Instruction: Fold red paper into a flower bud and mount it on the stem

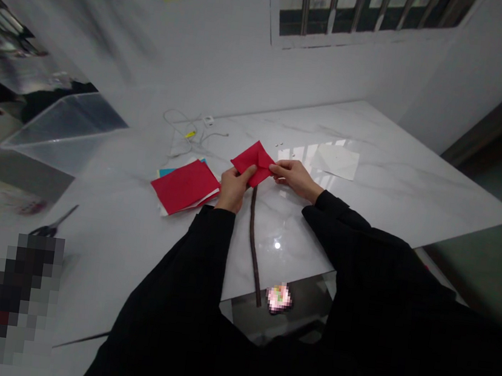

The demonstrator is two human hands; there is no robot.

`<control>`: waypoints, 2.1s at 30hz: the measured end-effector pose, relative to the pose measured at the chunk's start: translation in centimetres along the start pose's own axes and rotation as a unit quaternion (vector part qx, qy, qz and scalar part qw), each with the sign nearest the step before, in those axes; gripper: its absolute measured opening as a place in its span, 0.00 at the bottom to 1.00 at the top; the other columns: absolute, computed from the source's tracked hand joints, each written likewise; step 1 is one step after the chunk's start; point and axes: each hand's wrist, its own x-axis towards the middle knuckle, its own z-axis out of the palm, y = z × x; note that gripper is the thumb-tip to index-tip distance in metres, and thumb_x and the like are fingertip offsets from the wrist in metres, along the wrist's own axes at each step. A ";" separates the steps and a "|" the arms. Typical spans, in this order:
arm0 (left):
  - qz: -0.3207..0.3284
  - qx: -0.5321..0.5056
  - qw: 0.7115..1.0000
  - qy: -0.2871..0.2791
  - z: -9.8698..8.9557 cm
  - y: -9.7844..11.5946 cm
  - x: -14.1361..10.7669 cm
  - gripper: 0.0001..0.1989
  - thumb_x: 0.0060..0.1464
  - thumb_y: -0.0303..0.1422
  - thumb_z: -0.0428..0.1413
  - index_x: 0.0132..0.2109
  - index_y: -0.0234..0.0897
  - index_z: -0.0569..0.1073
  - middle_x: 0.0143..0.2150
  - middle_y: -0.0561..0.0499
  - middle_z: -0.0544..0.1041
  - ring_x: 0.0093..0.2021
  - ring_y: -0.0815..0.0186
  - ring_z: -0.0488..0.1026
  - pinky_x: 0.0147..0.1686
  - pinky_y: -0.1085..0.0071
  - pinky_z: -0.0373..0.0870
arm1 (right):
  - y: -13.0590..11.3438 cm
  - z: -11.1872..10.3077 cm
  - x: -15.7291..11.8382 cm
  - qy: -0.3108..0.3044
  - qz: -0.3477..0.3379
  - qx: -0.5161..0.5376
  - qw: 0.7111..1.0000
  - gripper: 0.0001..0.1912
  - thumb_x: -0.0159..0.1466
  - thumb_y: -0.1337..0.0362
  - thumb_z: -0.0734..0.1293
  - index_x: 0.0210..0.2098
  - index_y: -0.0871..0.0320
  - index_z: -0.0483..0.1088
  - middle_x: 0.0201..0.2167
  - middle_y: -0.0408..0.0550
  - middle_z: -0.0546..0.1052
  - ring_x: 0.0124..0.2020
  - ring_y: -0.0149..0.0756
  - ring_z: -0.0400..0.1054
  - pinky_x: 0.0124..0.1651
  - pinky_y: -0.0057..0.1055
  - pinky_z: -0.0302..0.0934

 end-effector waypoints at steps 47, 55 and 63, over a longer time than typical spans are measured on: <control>0.010 0.085 0.994 -0.067 0.1 0.1 -0.7 0.30 0.38 0.49 0.77 0.42 0.31 0.83 0.39 0.42 0.86 0.44 0.53 0.83 0.50 0.58 0.80 | 0.1 0.4 0.1 -0.006 -0.034 -0.036 0.999 0.22 0.61 0.47 0.80 0.37 0.61 0.78 0.28 0.45 0.78 0.27 0.29 0.67 0.30 0.26 0.61; 0.032 0.050 0.998 -0.034 0.2 0.5 -0.5 0.30 0.39 0.48 0.76 0.44 0.32 0.82 0.42 0.42 0.86 0.46 0.53 0.84 0.53 0.56 0.80 | -0.2 0.1 0.1 0.003 -0.018 -0.053 0.998 0.27 0.64 0.38 0.75 0.29 0.58 0.76 0.25 0.43 0.73 0.26 0.28 0.63 0.27 0.25 0.59; 0.041 0.044 0.998 -0.013 0.1 0.3 -0.1 0.30 0.38 0.48 0.76 0.42 0.32 0.80 0.42 0.40 0.85 0.49 0.52 0.83 0.53 0.56 0.80 | -0.1 -0.1 0.2 -0.002 -0.030 -0.074 0.997 0.31 0.62 0.36 0.76 0.24 0.58 0.73 0.23 0.43 0.71 0.24 0.27 0.61 0.26 0.24 0.58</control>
